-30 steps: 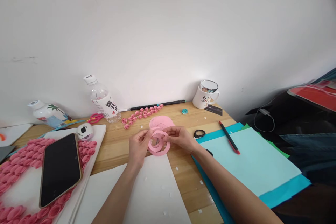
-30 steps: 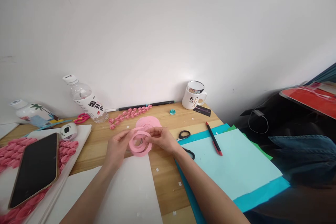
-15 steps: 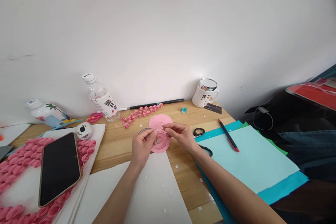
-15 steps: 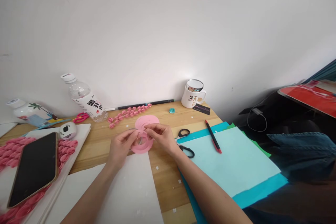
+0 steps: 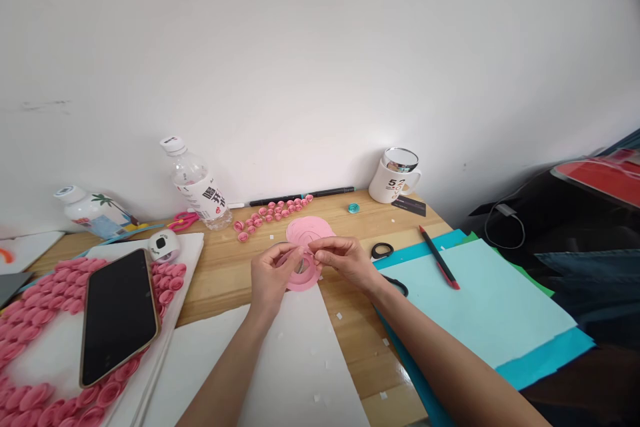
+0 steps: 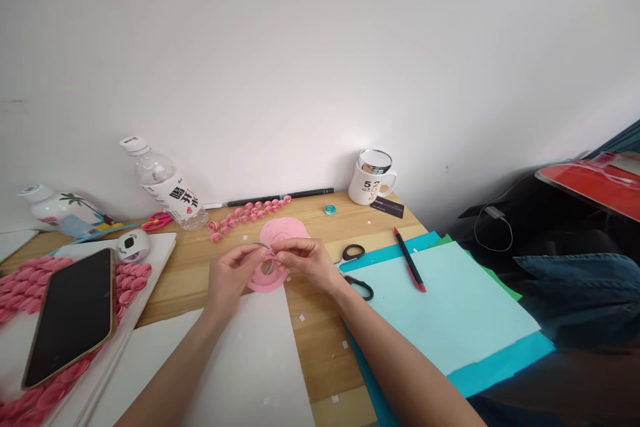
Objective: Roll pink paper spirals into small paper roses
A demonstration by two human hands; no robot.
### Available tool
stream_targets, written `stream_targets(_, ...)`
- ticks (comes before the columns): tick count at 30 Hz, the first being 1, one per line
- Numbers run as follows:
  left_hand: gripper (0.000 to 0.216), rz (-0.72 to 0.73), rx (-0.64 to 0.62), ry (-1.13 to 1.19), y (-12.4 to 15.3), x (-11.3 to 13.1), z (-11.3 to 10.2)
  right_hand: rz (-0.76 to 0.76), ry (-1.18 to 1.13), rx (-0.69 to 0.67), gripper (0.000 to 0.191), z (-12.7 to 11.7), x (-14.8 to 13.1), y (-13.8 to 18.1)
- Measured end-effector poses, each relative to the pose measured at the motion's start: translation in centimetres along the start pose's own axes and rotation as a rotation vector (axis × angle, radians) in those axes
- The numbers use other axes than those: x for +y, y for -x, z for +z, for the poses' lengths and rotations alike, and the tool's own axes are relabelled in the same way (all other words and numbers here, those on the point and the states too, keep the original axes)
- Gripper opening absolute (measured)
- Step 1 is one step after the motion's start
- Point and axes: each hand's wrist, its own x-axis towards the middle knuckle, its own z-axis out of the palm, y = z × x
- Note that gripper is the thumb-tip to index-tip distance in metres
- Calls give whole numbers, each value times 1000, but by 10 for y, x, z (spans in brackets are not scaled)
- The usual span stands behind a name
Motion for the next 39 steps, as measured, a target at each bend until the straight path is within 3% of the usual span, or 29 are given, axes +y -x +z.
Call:
stream_targets(13, 19, -41, -85, 49, 3, 1, 4, -42, -82, 96, 21, 0, 4, -2)
stream_targets(30, 23, -63, -49, 105, 3, 1, 3, 69, -196, 39, 21, -1, -1, -1)
stream_targets(39, 21, -49, -66, 102, 5, 5, 6, 76, -207, 102, 22, 2, -1, -1)
